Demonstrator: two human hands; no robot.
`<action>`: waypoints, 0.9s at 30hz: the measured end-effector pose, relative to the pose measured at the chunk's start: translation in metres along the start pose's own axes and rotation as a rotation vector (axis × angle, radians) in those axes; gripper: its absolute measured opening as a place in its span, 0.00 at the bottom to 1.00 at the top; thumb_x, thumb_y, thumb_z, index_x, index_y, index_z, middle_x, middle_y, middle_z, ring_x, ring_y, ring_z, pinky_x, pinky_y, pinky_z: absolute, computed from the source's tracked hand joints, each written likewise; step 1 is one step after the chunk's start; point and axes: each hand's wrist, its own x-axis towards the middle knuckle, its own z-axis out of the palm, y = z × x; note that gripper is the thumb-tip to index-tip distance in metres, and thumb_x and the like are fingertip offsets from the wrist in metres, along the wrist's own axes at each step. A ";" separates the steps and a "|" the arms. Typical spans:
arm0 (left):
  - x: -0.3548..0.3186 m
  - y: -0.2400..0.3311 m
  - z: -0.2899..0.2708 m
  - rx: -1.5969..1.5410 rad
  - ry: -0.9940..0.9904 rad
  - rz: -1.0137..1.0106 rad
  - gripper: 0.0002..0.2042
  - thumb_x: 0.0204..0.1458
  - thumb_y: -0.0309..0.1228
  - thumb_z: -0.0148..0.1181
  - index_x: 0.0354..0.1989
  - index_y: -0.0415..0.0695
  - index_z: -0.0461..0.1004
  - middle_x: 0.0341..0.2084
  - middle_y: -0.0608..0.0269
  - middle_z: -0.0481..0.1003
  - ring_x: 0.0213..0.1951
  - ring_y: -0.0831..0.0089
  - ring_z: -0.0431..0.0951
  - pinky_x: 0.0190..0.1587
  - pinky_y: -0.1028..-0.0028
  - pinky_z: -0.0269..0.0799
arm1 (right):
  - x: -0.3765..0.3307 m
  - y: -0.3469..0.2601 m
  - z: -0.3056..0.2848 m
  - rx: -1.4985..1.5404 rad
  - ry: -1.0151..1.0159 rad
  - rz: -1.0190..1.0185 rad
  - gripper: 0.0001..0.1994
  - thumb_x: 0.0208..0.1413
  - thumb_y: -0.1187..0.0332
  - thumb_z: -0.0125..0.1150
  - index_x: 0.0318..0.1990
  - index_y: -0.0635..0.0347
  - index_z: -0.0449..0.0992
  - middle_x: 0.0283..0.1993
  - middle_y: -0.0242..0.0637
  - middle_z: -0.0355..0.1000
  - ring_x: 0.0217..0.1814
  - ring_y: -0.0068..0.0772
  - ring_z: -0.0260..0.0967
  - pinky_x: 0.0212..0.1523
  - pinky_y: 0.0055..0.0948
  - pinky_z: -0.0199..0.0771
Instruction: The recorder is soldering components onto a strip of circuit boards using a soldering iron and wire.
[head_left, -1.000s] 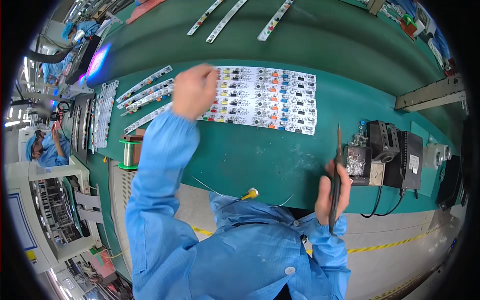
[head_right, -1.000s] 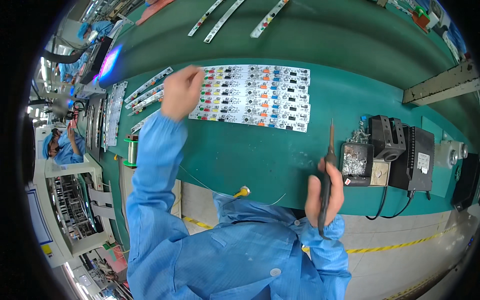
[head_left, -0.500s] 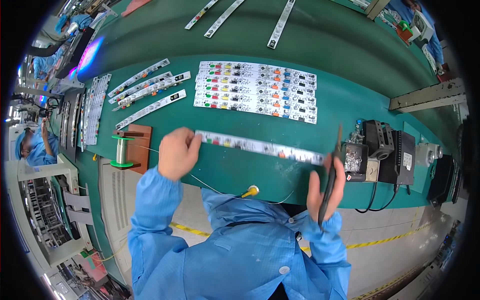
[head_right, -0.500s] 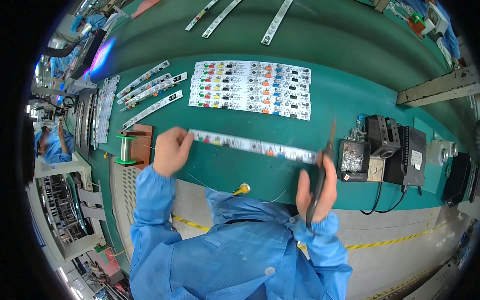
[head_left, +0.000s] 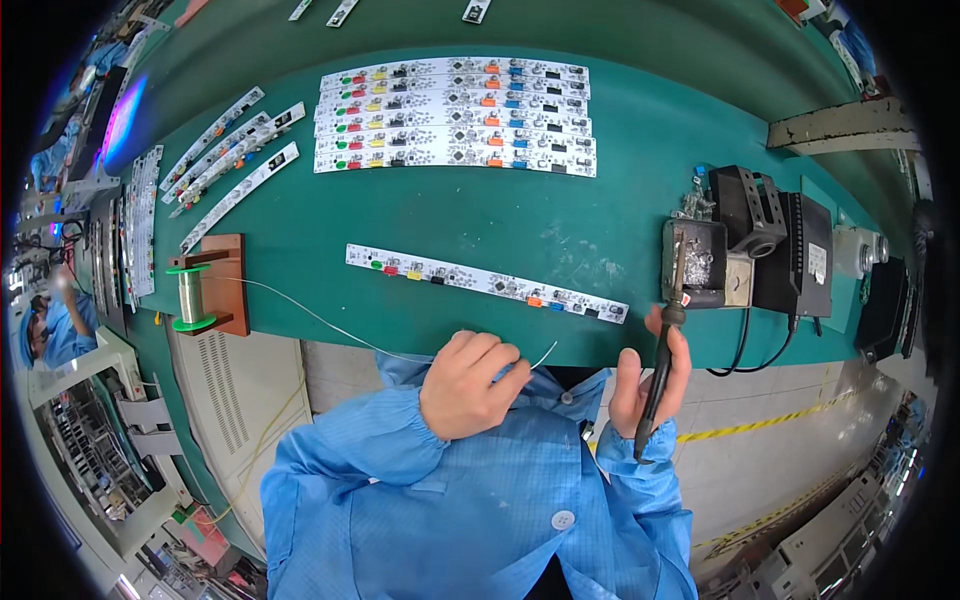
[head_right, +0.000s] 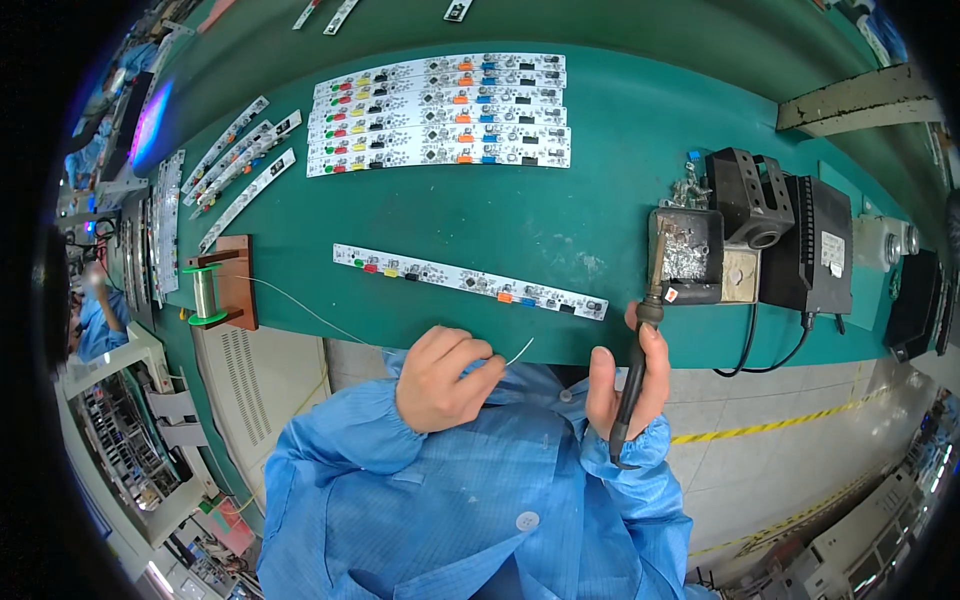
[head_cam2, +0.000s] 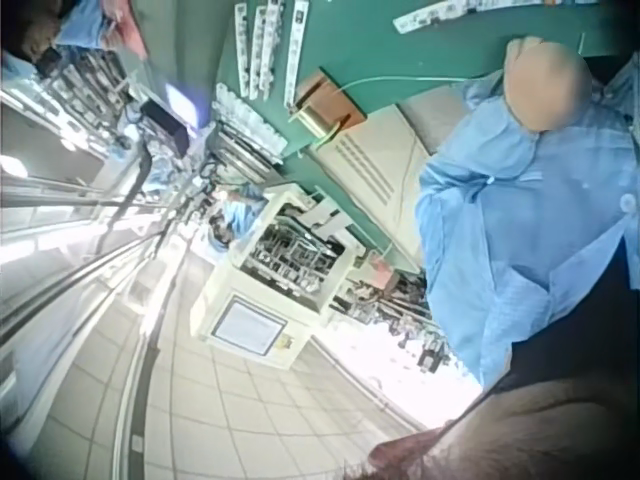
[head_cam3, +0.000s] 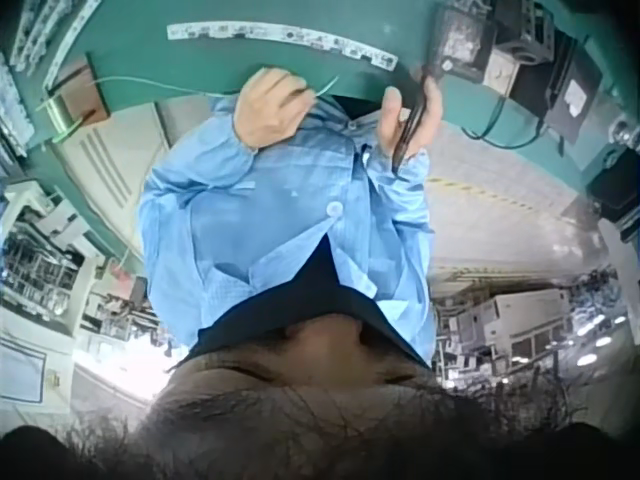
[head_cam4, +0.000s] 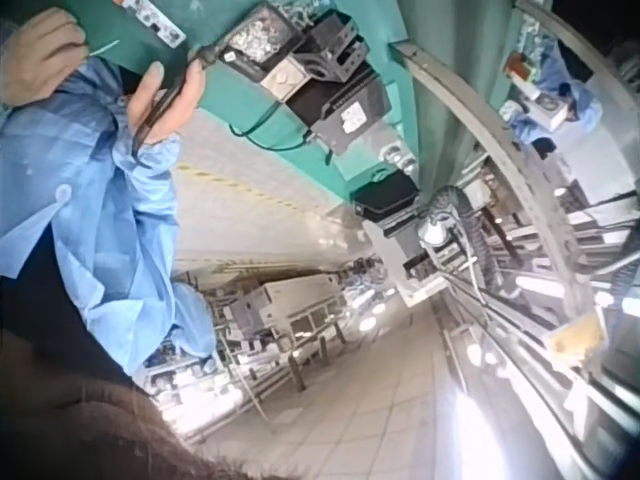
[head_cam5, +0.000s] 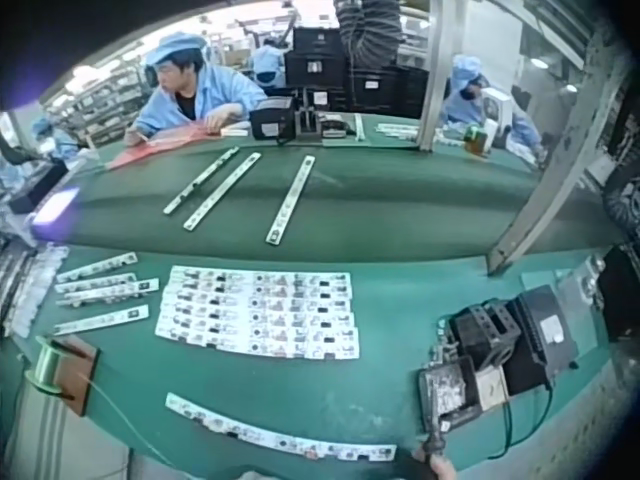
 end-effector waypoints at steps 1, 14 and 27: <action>-0.001 0.000 0.004 -0.003 -0.004 -0.002 0.13 0.32 0.24 0.68 0.30 0.42 0.76 0.29 0.62 0.73 0.31 0.63 0.74 0.29 0.67 0.70 | 0.001 -0.001 -0.001 -0.010 0.000 -0.001 0.27 0.55 0.78 0.56 0.63 0.69 0.57 0.59 0.60 0.66 0.60 0.47 0.66 0.63 0.42 0.60; 0.014 0.034 0.010 -0.572 0.117 -0.226 0.09 0.37 0.18 0.67 0.29 0.39 0.77 0.28 0.62 0.74 0.22 0.72 0.75 0.19 0.76 0.65 | -0.003 -0.024 0.004 0.487 -0.164 0.123 0.29 0.52 0.86 0.54 0.63 0.62 0.57 0.53 0.65 0.68 0.30 0.27 0.72 0.31 0.23 0.74; 0.038 0.004 0.035 -0.382 0.270 -0.342 0.08 0.36 0.15 0.61 0.20 0.38 0.67 0.43 0.47 0.77 0.22 0.71 0.77 0.23 0.75 0.71 | 0.067 -0.007 -0.047 0.363 -0.250 0.447 0.13 0.52 0.69 0.58 0.40 0.71 0.74 0.27 0.44 0.72 0.20 0.29 0.68 0.25 0.25 0.68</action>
